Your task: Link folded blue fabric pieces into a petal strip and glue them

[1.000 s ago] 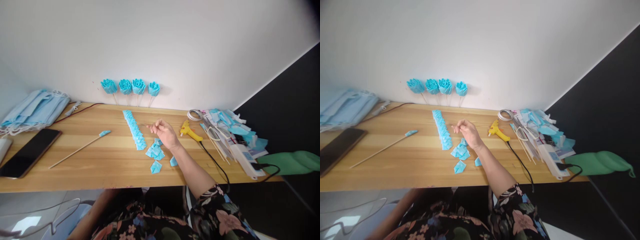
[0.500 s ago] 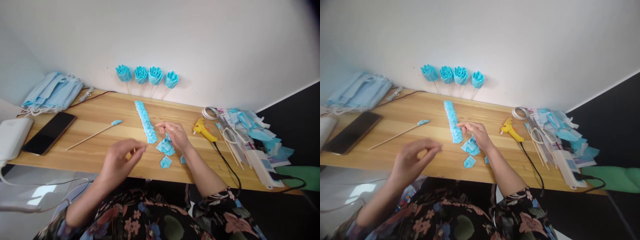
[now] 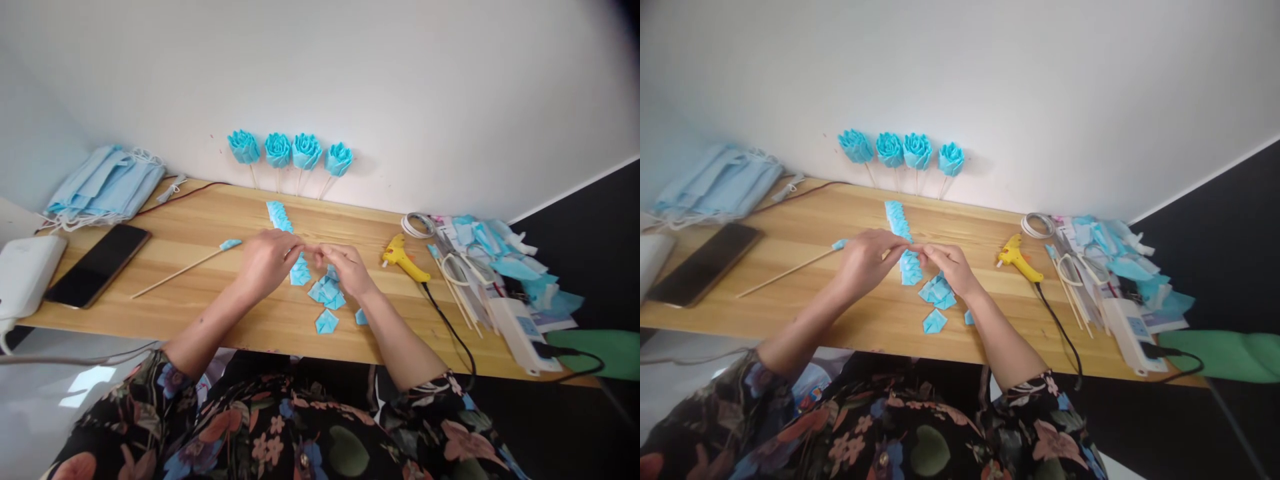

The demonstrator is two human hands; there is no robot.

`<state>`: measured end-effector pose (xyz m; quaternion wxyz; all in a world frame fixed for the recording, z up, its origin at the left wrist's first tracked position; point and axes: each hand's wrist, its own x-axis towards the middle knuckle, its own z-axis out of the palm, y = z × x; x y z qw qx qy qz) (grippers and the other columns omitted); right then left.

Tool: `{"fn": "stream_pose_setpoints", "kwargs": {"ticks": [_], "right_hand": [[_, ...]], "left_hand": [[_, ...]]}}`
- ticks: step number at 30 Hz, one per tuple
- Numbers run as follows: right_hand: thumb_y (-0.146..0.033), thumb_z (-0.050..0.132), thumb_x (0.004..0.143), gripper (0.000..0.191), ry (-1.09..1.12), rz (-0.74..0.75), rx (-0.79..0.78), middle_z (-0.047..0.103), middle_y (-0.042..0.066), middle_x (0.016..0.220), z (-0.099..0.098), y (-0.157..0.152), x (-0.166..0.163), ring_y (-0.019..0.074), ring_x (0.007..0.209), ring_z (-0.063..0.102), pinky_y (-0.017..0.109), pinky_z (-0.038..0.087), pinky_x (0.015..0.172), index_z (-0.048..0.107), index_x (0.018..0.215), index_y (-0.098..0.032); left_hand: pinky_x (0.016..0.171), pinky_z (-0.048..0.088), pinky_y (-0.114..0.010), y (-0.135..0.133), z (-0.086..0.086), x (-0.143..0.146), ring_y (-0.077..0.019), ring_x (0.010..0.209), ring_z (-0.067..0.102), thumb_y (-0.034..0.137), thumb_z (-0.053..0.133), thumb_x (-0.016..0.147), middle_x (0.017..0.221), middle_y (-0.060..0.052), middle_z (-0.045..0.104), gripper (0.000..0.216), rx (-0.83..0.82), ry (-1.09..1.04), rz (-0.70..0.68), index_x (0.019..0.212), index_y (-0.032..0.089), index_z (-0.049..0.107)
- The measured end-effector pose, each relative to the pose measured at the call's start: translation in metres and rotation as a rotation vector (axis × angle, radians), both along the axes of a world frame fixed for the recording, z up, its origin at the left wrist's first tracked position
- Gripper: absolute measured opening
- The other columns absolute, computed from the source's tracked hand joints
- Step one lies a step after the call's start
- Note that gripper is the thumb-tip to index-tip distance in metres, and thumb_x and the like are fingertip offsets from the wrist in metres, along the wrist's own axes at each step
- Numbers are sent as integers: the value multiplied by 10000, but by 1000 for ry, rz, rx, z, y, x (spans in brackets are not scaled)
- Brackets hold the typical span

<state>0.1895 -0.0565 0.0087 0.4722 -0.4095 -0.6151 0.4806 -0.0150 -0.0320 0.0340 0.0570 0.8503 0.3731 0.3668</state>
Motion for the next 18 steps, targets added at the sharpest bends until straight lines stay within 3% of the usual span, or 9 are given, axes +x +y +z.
{"fn": "stream_pose_setpoints", "kwargs": {"ticks": [3, 9, 18], "right_hand": [[-585, 576, 950, 471, -41, -25, 6, 679, 28, 784, 1, 0, -2, 196, 868, 658, 353, 489, 953, 793, 780, -204], [-610, 594, 929, 467, -47, -61, -10, 686, 13, 793, -3, 2, -4, 182, 835, 637, 334, 509, 897, 796, 1080, -217], [-628, 567, 936, 475, -91, -140, 18, 684, 26, 786, 0, 2, 2, 209, 889, 669, 340, 497, 915, 762, 811, -212]], "left_hand": [[711, 471, -330, 8, 2, 4, -200, 745, 694, 169, 549, 925, 783, -59, 771, 241, 30, 104, 58, 818, 188, 764], [681, 434, -336, 23, 2, 13, -224, 727, 672, 140, 537, 866, 742, -83, 748, 238, 15, 253, 128, 760, 165, 748], [738, 441, -318, 34, 4, 15, -209, 814, 696, 161, 534, 900, 876, -62, 790, 253, -194, 140, -2, 927, 196, 783]]}}
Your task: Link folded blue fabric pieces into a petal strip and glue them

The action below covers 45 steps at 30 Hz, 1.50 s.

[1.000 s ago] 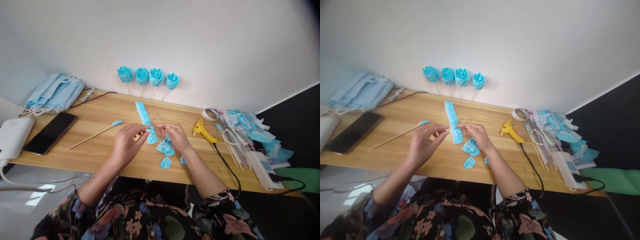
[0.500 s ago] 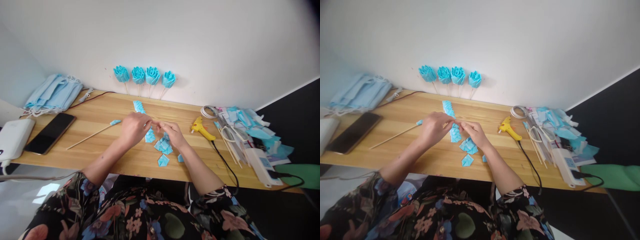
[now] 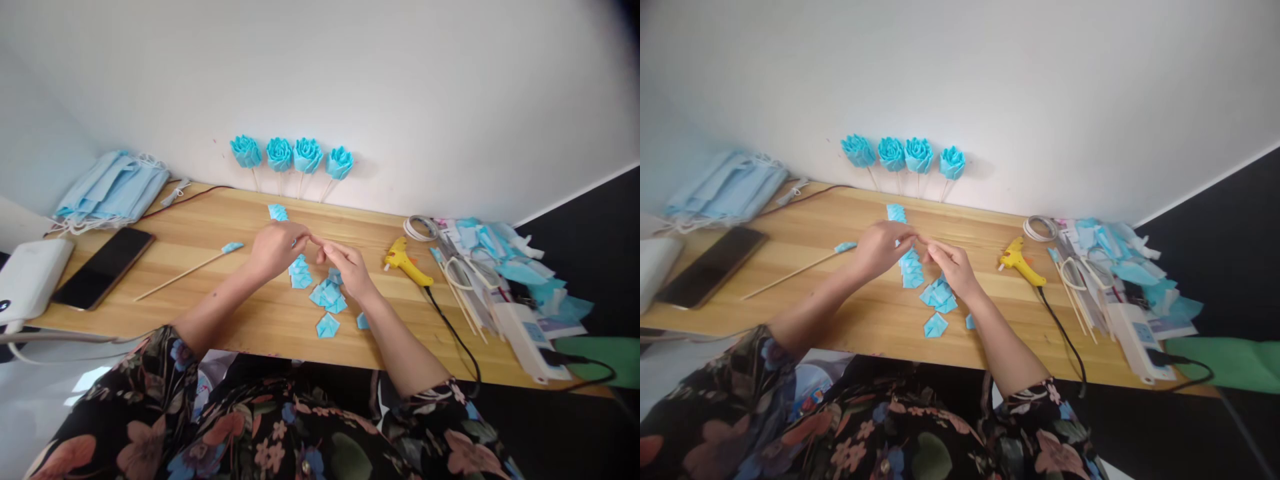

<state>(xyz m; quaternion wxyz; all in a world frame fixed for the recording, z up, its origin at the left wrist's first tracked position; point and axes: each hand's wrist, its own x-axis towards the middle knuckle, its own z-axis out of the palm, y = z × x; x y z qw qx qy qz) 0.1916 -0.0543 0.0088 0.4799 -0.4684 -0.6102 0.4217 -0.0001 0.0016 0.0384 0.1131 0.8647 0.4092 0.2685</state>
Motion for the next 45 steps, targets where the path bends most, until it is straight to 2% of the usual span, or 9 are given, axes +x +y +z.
{"fn": "stream_pose_setpoints", "kwargs": {"ticks": [5, 10, 15, 19, 24, 31, 36, 41, 45], "right_hand": [[-597, 545, 960, 492, -38, 15, 5, 713, 52, 788, -1, 1, 0, 264, 1055, 704, 355, 508, 929, 720, 708, -213], [-435, 560, 988, 371, -182, 78, 129, 775, 33, 878, 0, -5, -6, 213, 918, 716, 383, 527, 924, 733, 1249, -237], [-378, 541, 1005, 314, -320, 63, 196, 800, 38, 957, 25, 4, -4, 210, 951, 723, 385, 528, 944, 772, 1186, -268], [-387, 590, 962, 303, -430, 24, 34, 812, 54, 1035, 28, 54, 3, 257, 977, 732, 394, 543, 904, 793, 1141, -251], [-268, 575, 950, 301, -659, -33, -49, 799, 69, 1133, 2, 134, -13, 253, 1029, 720, 368, 524, 925, 762, 1178, -209], [-372, 644, 929, 261, -905, -1, -130, 774, 96, 1118, -9, 180, -56, 250, 1008, 692, 341, 490, 861, 724, 1107, -199], [-251, 695, 841, 69, -677, 64, -133, 729, 15, 837, -10, 178, -53, 171, 817, 644, 293, 475, 800, 673, 850, -186], [-348, 793, 745, 243, -141, 111, -212, 675, -21, 718, 9, 147, -27, 143, 699, 613, 282, 497, 713, 606, 796, -200], [-355, 857, 698, 359, 74, 109, -272, 706, -22, 760, 28, 119, -11, 142, 725, 655, 285, 534, 736, 641, 944, -206]], "left_hand": [[715, 434, -316, 2, -3, 1, -200, 750, 668, 164, 540, 867, 787, -59, 758, 209, -36, 18, -10, 787, 183, 733], [677, 417, -324, -1, -9, 2, -215, 724, 638, 154, 545, 818, 730, -78, 707, 153, -4, 39, 179, 742, 175, 677], [674, 418, -302, 6, -15, -13, -184, 697, 614, 180, 530, 880, 720, -41, 697, 175, 26, -128, 339, 836, 185, 699], [694, 429, -307, 3, -21, -16, -180, 694, 621, 263, 533, 973, 708, -34, 694, 208, 141, -219, 203, 921, 180, 716], [734, 429, -334, -7, -29, -6, -184, 721, 645, 305, 480, 1038, 735, -47, 715, 326, 243, -168, -49, 811, 184, 679], [713, 402, -346, 2, -33, -11, -193, 697, 610, 387, 368, 1070, 702, -73, 684, 476, 227, -99, 6, 744, 176, 644], [750, 438, -346, 14, -33, -19, -206, 763, 614, 320, 409, 1045, 767, -74, 686, 366, 166, -192, 186, 824, 177, 663], [982, 478, -425, 21, -44, -19, -254, 1118, 629, 334, 475, 1010, 1167, -134, 704, 294, 73, -469, 281, 1192, 166, 635], [996, 512, -435, 28, -60, -13, -267, 1218, 625, 434, 586, 940, 1390, -185, 616, 579, -286, -753, 181, 1436, 166, 453]]}}
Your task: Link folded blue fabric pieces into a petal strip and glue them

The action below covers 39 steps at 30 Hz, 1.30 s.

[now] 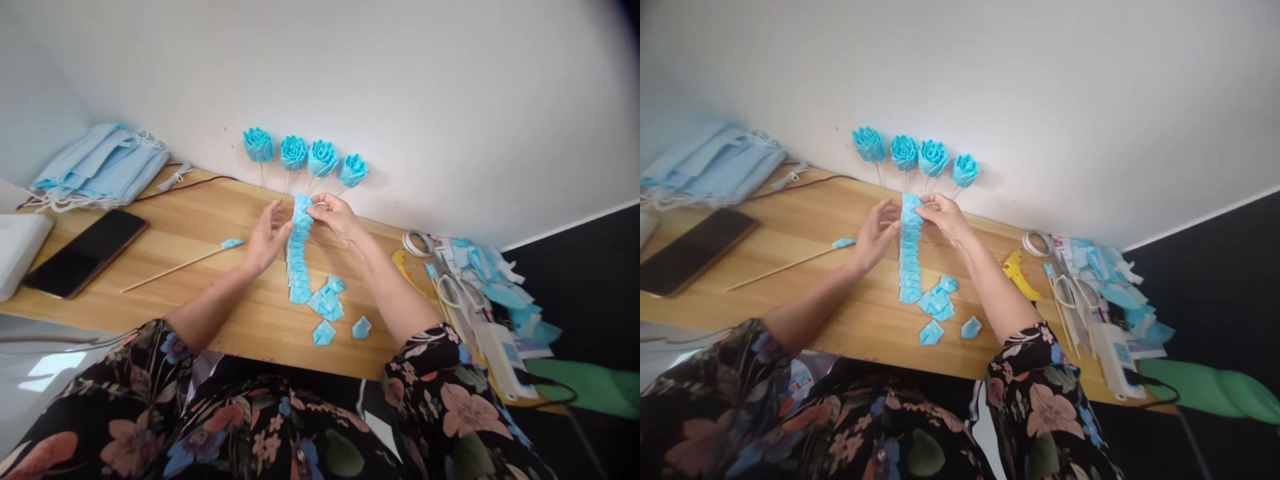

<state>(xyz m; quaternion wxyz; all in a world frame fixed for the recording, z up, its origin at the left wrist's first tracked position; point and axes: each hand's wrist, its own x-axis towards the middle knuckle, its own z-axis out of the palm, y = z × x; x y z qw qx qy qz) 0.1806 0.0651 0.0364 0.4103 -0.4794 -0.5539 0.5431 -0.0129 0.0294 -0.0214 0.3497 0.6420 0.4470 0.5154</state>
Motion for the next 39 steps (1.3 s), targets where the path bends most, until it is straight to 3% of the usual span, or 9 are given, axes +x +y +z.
{"fn": "stream_pose_setpoints", "kwargs": {"ticks": [3, 5, 10, 15, 21, 25, 29, 34, 39], "right_hand": [[-316, 840, 734, 370, 49, -58, -48, 710, -33, 753, 5, -11, 5, 130, 700, 660, 272, 547, 716, 648, 1032, -209], [-288, 815, 770, 323, 77, -120, -68, 712, -37, 758, 4, -13, 7, 117, 688, 659, 257, 553, 711, 653, 1039, -213], [-217, 712, 866, 187, 200, -260, -125, 720, -41, 782, -5, -4, 8, 100, 703, 673, 232, 559, 718, 653, 1043, -221], [-164, 623, 918, 120, 229, -342, -196, 700, -51, 737, -20, 11, 11, 94, 656, 651, 231, 540, 701, 667, 1022, -207], [-186, 679, 899, 122, 146, -462, -201, 681, -44, 711, -34, 27, 11, 100, 638, 636, 253, 554, 730, 655, 1019, -194], [-156, 646, 902, 297, 111, -473, -188, 722, -7, 831, -36, 32, 11, 106, 704, 677, 273, 577, 780, 616, 1194, -200], [-156, 606, 897, 424, -155, -408, -115, 731, 50, 952, -35, 24, 20, 158, 808, 709, 311, 590, 782, 601, 1319, -198], [-267, 594, 897, 336, -431, -261, 160, 758, 57, 996, -32, -11, 41, 199, 945, 692, 357, 570, 867, 696, 1212, -210], [-500, 566, 923, 369, -479, -83, 149, 775, 57, 950, -30, -62, 44, 203, 896, 687, 318, 528, 794, 762, 966, -191]], "left_hand": [[953, 542, -424, 0, -5, 5, -278, 1180, 667, 537, 627, 902, 1344, -179, 659, 696, -280, -198, -329, 1457, 172, 421], [932, 552, -425, -3, -4, 8, -291, 1166, 675, 551, 689, 853, 1325, -179, 674, 727, -377, -240, -474, 1427, 171, 457], [898, 555, -379, -10, 5, 7, -267, 1130, 684, 466, 780, 785, 1296, -154, 694, 658, -425, -192, -606, 1330, 171, 558], [689, 548, -314, -16, 15, 1, -210, 820, 727, 453, 737, 834, 1082, -144, 764, 532, -669, -262, -735, 1267, 163, 628], [787, 595, -392, -19, 20, -3, -237, 883, 746, 416, 776, 828, 1062, -164, 779, 376, -944, -379, -954, 1081, 158, 673], [865, 596, -480, -16, 16, -4, -275, 982, 748, 324, 755, 845, 1076, -166, 780, 300, -986, -431, -973, 1081, 157, 674], [923, 588, -485, -11, 13, -4, -255, 981, 754, 256, 698, 878, 1084, -159, 780, 182, -985, -493, -868, 1027, 157, 667], [938, 583, -500, -9, 13, -2, -258, 956, 769, 278, 658, 916, 1082, -145, 783, 183, -985, -520, -817, 1071, 180, 651], [907, 597, -487, -13, 14, 1, -271, 936, 781, 308, 621, 958, 1052, -139, 788, 212, -986, -508, -799, 1130, 185, 641]]}}
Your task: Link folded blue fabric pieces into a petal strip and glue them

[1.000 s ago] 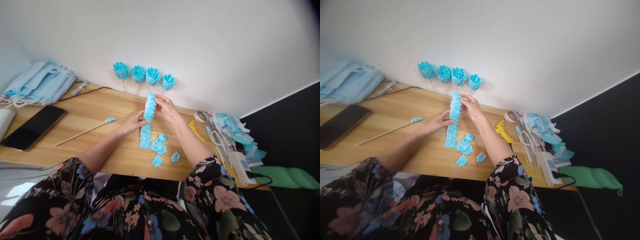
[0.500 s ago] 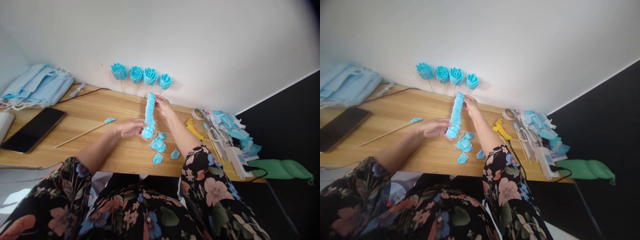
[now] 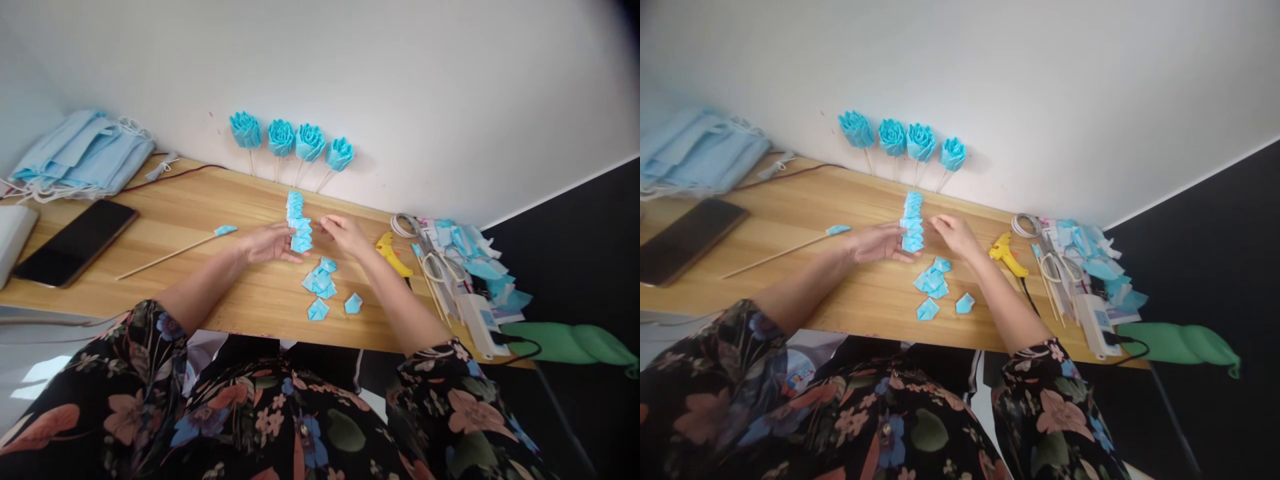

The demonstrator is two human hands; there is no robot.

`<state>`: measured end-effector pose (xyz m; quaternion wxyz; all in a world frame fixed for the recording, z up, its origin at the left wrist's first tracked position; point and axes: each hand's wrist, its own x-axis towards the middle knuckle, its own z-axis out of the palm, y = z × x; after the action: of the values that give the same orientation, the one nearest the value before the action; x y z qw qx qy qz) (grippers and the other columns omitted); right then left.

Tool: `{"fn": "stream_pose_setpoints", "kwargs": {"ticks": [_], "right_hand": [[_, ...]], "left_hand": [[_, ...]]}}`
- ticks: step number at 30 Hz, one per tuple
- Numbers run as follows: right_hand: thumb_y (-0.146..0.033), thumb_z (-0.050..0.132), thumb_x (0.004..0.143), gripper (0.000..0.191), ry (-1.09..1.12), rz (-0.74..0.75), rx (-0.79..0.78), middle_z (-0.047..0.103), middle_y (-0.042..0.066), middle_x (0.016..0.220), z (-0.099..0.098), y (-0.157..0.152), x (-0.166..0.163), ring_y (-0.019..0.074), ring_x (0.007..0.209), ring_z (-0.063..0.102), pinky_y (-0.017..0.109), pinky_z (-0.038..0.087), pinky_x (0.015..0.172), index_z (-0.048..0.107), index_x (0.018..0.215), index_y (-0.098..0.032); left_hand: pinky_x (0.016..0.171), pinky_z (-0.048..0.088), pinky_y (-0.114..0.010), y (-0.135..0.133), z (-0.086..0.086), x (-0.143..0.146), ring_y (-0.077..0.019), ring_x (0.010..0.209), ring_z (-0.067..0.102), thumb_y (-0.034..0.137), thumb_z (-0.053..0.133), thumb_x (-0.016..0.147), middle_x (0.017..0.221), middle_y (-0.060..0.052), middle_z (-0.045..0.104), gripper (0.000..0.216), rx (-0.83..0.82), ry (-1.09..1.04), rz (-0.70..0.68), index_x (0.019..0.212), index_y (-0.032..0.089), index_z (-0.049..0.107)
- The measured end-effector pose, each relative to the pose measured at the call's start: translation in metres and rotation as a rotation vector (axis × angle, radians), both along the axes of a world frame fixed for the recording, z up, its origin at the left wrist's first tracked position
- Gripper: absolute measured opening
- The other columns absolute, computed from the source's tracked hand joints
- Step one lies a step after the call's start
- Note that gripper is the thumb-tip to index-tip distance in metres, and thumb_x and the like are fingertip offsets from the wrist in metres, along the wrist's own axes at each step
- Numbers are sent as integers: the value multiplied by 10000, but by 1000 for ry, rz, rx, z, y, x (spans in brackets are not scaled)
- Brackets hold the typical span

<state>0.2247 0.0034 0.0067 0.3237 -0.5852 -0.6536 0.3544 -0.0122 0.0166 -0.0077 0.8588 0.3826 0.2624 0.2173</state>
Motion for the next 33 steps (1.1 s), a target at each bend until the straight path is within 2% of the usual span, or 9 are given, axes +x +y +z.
{"fn": "stream_pose_setpoints", "kwargs": {"ticks": [4, 7, 10, 14, 20, 24, 27, 30, 33], "right_hand": [[-643, 482, 937, 537, -57, 102, -17, 752, 43, 835, 4, -25, -11, 207, 832, 668, 310, 476, 758, 729, 806, -185], [-628, 540, 907, 480, -29, 137, -12, 715, 16, 773, 4, -30, -21, 185, 769, 636, 301, 455, 748, 694, 776, -193], [-584, 652, 824, 389, 64, 106, -34, 666, -8, 722, -1, -27, -28, 166, 708, 605, 280, 440, 686, 642, 751, -202], [-545, 672, 799, 363, 156, 44, -5, 632, -15, 690, -9, -24, -32, 150, 676, 576, 275, 422, 678, 599, 709, -201], [-546, 618, 816, 389, 50, -15, 116, 502, -41, 604, -10, -28, -35, 118, 600, 446, 271, 341, 614, 533, 651, -205], [-590, 569, 863, 453, -48, -1, 141, 470, -41, 568, -8, -27, -37, 119, 579, 437, 275, 335, 593, 503, 623, -212], [-609, 479, 938, 481, -51, 37, 125, 624, -1, 681, -2, -29, -24, 156, 692, 579, 285, 436, 686, 665, 775, -197], [-555, 462, 974, 506, 13, 34, 111, 764, 54, 1007, 9, -40, 3, 179, 894, 687, 316, 508, 859, 692, 1244, -193], [-472, 511, 969, 460, -59, 9, 69, 784, 63, 1022, 21, -66, 34, 188, 915, 709, 335, 521, 882, 701, 1277, -189]], "left_hand": [[878, 609, -466, -2, 0, 2, -278, 926, 783, 286, 615, 964, 1074, -149, 785, 255, 24, -14, -5, 1191, 170, 625], [897, 600, -479, -2, 0, 2, -275, 918, 782, 267, 625, 961, 1086, -156, 779, 244, 30, -29, -11, 1178, 155, 621], [917, 590, -481, -2, -1, 2, -269, 928, 779, 279, 631, 963, 1119, -160, 768, 253, 36, -48, -20, 1181, 152, 619], [894, 593, -440, -1, -1, 1, -240, 887, 773, 308, 698, 924, 1066, -138, 771, 291, 90, -9, 20, 1151, 140, 627], [667, 546, -268, 0, 2, 3, -124, 625, 664, 309, 789, 838, 683, -31, 685, 234, 250, 233, 139, 807, 115, 661], [579, 477, -227, -2, 6, 4, -95, 544, 602, 235, 755, 838, 609, -26, 656, 229, 291, 313, 180, 681, 124, 631], [561, 459, -225, 0, 4, 3, -98, 533, 592, 250, 785, 802, 591, -28, 651, 234, 302, 317, 207, 670, 126, 637], [563, 468, -233, 4, -2, 1, -111, 535, 602, 288, 818, 768, 591, -34, 656, 252, 294, 299, 248, 682, 131, 641], [567, 478, -232, 8, -7, 0, -121, 560, 625, 310, 825, 771, 608, -38, 666, 263, 298, 278, 248, 696, 137, 642]]}}
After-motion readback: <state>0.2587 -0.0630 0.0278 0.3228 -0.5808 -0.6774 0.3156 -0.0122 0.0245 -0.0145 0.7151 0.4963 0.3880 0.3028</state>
